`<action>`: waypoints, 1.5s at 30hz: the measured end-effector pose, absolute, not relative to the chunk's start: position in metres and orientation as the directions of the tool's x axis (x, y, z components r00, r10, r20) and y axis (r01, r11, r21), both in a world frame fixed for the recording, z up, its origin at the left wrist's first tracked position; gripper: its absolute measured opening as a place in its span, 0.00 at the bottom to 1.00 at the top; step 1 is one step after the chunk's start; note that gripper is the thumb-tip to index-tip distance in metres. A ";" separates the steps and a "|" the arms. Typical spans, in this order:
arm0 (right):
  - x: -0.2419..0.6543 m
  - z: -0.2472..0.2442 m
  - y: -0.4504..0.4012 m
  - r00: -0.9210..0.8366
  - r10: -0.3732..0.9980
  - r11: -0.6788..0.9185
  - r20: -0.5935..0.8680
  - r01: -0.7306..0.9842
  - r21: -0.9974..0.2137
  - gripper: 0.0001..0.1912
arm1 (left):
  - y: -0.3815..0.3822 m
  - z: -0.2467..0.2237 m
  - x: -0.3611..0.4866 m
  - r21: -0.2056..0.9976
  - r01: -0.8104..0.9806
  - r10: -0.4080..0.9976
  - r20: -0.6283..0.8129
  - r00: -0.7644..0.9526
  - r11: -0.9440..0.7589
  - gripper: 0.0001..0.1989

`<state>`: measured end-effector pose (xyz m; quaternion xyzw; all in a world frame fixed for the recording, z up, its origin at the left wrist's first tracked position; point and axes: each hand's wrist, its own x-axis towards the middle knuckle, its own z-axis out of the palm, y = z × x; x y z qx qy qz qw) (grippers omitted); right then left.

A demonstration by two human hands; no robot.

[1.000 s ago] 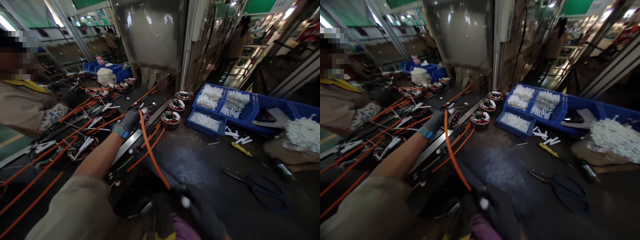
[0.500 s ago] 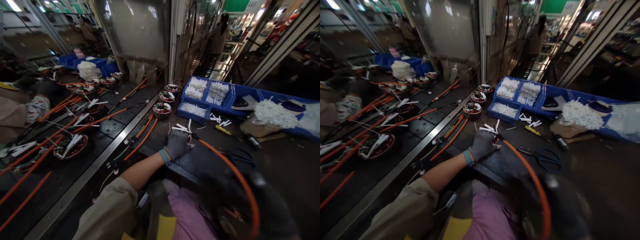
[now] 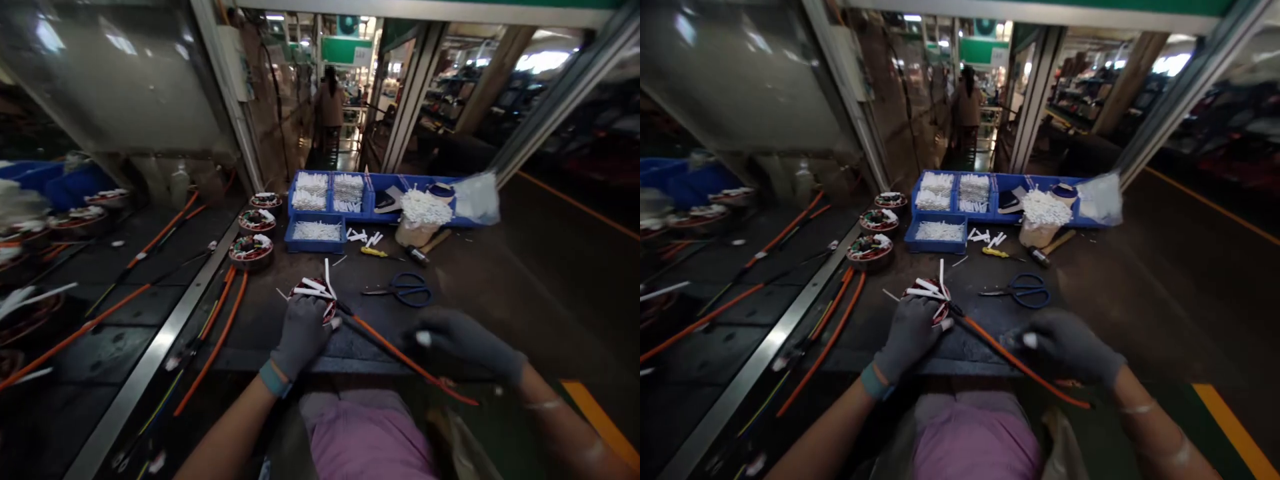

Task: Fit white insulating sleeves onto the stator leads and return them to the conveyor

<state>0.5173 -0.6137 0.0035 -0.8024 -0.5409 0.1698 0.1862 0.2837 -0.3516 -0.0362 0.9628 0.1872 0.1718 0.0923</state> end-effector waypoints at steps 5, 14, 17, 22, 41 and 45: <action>0.575 0.018 -0.528 0.635 0.630 -0.478 0.448 0.771 -0.421 0.18 | -0.360 -0.039 0.273 0.194 0.233 0.290 0.354 0.889 -0.953 0.13; 0.685 0.026 -0.432 0.634 0.502 -0.716 0.588 0.686 -0.128 0.20 | -0.361 -0.050 0.268 0.392 0.147 0.364 0.567 0.739 -0.908 0.11; 0.696 0.021 -0.435 0.583 0.542 -0.682 0.606 0.726 -0.089 0.11 | -0.366 -0.051 0.274 0.414 0.151 0.394 0.601 0.696 -0.898 0.14; 0.700 0.016 -0.444 0.584 0.537 -0.682 0.609 0.725 -0.094 0.14 | -0.372 -0.047 0.275 0.426 0.161 0.410 0.599 0.688 -0.890 0.12; 0.693 0.027 -0.456 0.676 0.423 -0.603 0.603 0.707 -0.370 0.04 | -0.372 -0.055 0.264 0.480 0.126 0.406 0.540 0.738 -0.868 0.06; 0.670 0.032 -0.474 0.625 0.329 -0.447 0.708 0.763 -0.466 0.03 | -0.375 -0.054 0.267 0.502 0.130 0.433 0.552 0.713 -0.855 0.07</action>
